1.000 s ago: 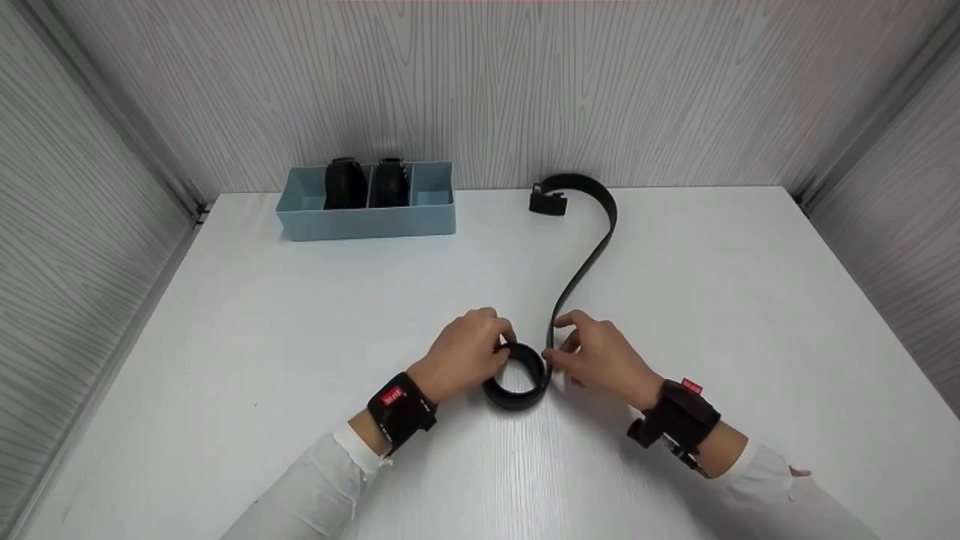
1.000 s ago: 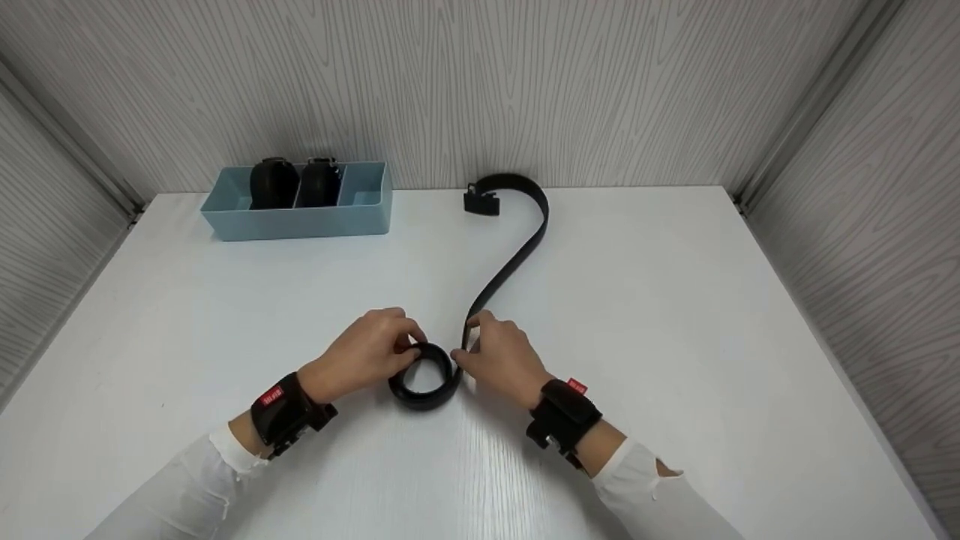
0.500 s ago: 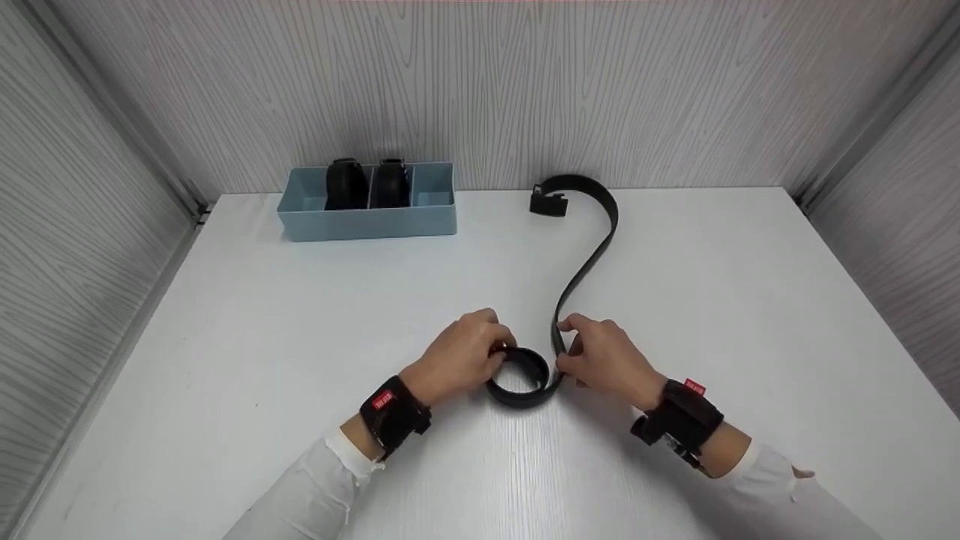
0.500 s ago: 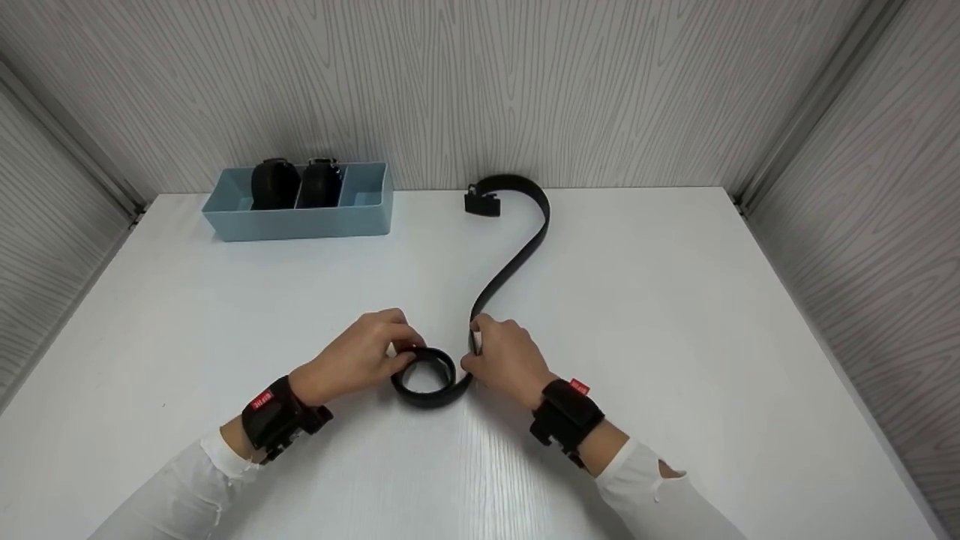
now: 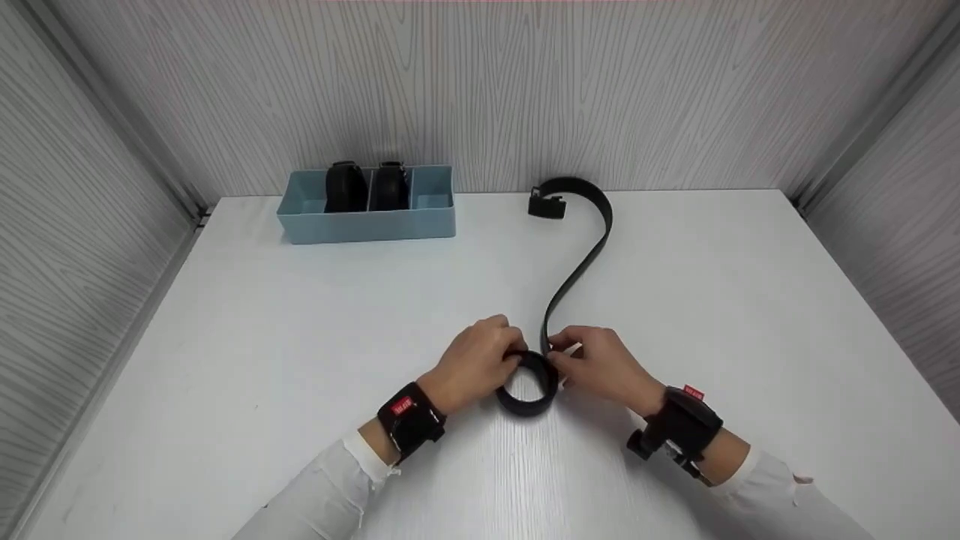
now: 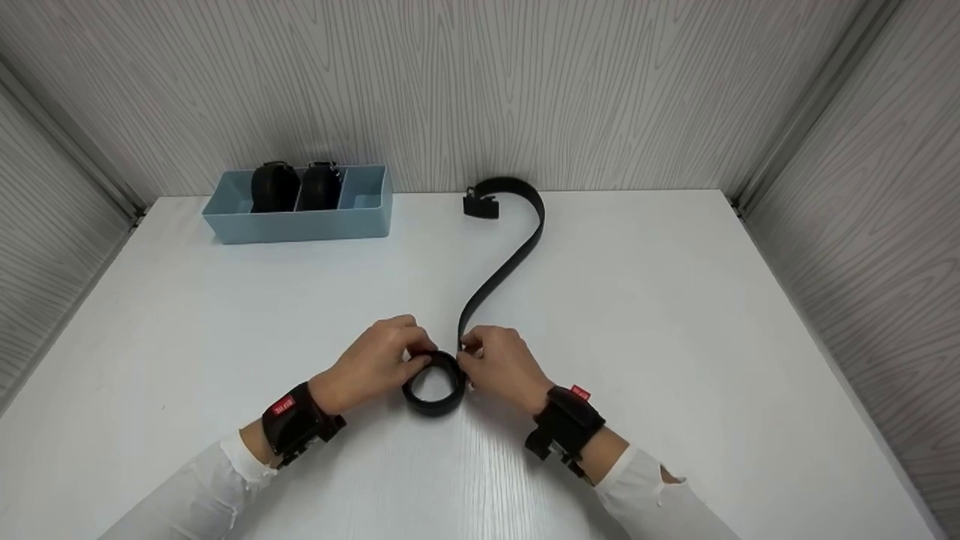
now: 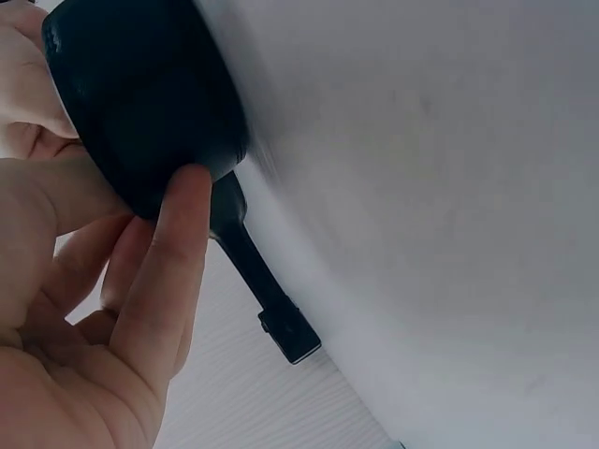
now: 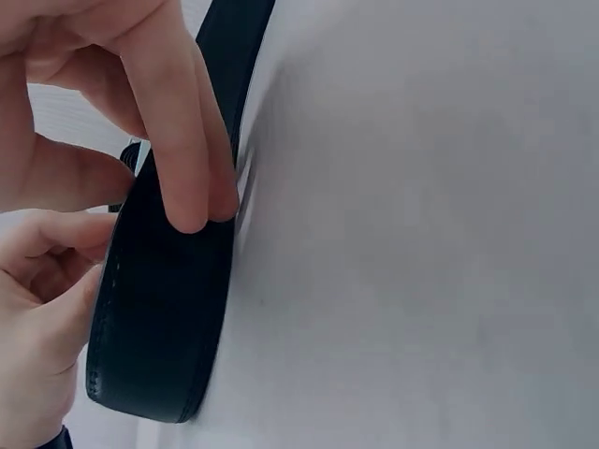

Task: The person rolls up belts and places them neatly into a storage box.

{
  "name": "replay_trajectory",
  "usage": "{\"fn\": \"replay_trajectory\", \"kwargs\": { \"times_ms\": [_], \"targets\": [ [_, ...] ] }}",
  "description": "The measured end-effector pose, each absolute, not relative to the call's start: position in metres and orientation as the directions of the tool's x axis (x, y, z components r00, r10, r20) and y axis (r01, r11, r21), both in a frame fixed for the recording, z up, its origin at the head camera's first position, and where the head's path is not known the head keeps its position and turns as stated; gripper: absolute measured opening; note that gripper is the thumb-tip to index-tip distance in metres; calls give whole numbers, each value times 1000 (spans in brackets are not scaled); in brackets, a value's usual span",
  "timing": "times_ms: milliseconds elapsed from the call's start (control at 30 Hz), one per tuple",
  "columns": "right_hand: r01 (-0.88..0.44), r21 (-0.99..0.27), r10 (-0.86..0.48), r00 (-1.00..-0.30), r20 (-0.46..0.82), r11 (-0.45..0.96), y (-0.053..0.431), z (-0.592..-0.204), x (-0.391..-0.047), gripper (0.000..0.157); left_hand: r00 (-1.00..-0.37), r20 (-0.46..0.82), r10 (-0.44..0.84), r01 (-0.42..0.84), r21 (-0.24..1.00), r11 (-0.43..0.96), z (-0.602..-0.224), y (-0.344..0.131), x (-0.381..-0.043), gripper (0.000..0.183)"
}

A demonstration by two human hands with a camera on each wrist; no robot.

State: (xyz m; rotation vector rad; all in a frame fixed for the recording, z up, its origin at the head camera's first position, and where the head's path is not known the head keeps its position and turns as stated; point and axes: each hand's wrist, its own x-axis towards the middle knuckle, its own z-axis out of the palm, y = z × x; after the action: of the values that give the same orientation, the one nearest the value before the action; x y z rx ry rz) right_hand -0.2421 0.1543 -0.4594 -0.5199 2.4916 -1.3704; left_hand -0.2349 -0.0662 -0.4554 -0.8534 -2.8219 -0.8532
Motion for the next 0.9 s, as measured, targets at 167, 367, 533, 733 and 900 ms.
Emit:
{"fn": "replay_trajectory", "kwargs": {
  "times_ms": [167, 367, 533, 733, 900],
  "targets": [
    [-182, -827, -438, -895, -85, 532, 153, -456, -236, 33, -841, 244, 483, 536, 500, 680, -457, -64, -234, 6],
    [-252, -740, -422, -905, -48, 623, 147, -452, -230, 32, -840, 238, 488, 535, 514, 671, -455, -60, -231, 8],
    [-289, -706, -427, -904, -21, 646, 150, -451, -228, 27, -848, 211, 487, 512, 568, 644, -457, -55, -230, 9],
    [-337, -658, -440, -898, 8, 674, 161, -453, -230, 23, -836, 169, 523, 517, 562, 645, -458, -50, -230, 11],
    [-342, -640, -449, -893, -6, 688, 169, -452, -233, 21, -806, 156, 571, 581, 399, 710, -454, -45, -237, 42]
  ]
}}
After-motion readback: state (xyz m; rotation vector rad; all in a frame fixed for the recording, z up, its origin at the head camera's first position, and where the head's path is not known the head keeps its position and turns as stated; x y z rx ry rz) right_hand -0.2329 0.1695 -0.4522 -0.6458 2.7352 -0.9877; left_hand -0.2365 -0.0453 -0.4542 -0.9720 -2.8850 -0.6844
